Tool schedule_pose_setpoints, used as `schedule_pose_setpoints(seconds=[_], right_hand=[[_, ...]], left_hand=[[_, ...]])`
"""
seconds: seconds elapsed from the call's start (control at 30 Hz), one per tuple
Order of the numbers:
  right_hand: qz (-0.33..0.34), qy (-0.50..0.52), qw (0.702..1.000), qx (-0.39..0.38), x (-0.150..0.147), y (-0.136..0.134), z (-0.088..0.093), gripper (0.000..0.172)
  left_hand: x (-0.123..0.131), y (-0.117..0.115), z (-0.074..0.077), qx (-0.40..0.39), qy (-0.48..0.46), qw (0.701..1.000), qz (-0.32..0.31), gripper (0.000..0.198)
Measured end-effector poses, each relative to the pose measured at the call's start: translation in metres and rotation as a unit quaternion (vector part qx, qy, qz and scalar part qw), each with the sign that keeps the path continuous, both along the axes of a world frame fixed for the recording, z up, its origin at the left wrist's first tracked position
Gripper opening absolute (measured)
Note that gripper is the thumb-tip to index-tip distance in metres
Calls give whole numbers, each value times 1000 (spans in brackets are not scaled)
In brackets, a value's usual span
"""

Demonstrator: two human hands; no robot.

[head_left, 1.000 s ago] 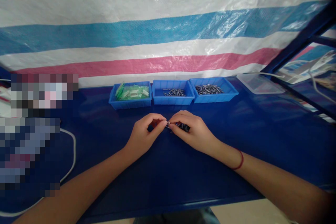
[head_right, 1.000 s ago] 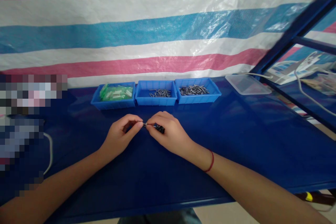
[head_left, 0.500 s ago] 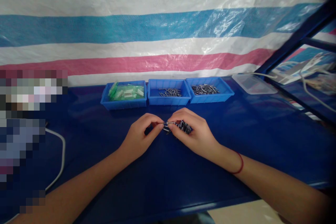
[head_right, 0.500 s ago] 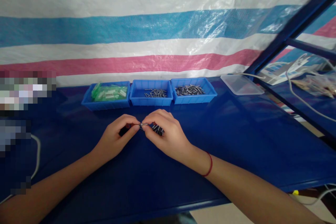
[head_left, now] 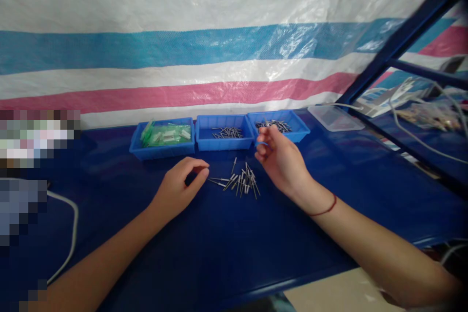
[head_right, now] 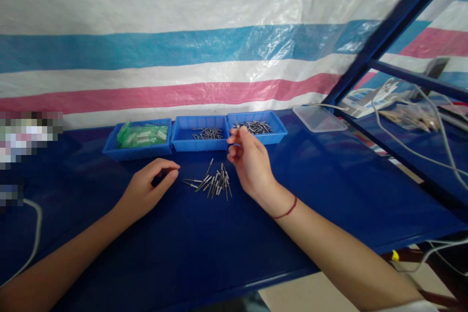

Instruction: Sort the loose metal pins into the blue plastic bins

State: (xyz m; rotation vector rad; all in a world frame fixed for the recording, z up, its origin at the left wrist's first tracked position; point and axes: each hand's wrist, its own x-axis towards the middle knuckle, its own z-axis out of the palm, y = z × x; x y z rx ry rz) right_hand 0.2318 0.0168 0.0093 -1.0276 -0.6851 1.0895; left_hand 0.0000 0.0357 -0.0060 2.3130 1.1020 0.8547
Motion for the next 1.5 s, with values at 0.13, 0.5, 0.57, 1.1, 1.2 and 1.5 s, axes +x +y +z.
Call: schedule_pose_setpoints(seconds=[0.13, 0.5, 0.57, 1.1, 1.2, 1.5], right_hand=[[-33, 84, 996, -22, 9, 6, 3, 36], [126, -227, 966, 13, -20, -12, -11, 17], [153, -316, 935, 51, -22, -14, -12, 17], [176, -551, 796, 177, -24, -17, -13, 11], [184, -591, 755, 216, -24, -18, -12, 7], [211, -572, 763, 215, -26, -24, -10, 12]], left_hand=[[0, 5, -4, 35, 101, 993, -54, 24], [3, 2, -6, 45, 180, 980, -73, 18], [4, 0, -6, 45, 183, 979, -72, 19], [10, -10, -3, 47, 178, 981, -67, 15], [11, -11, -3, 37, 117, 990, -64, 15], [11, -17, -10, -64, -129, 989, 16, 20]])
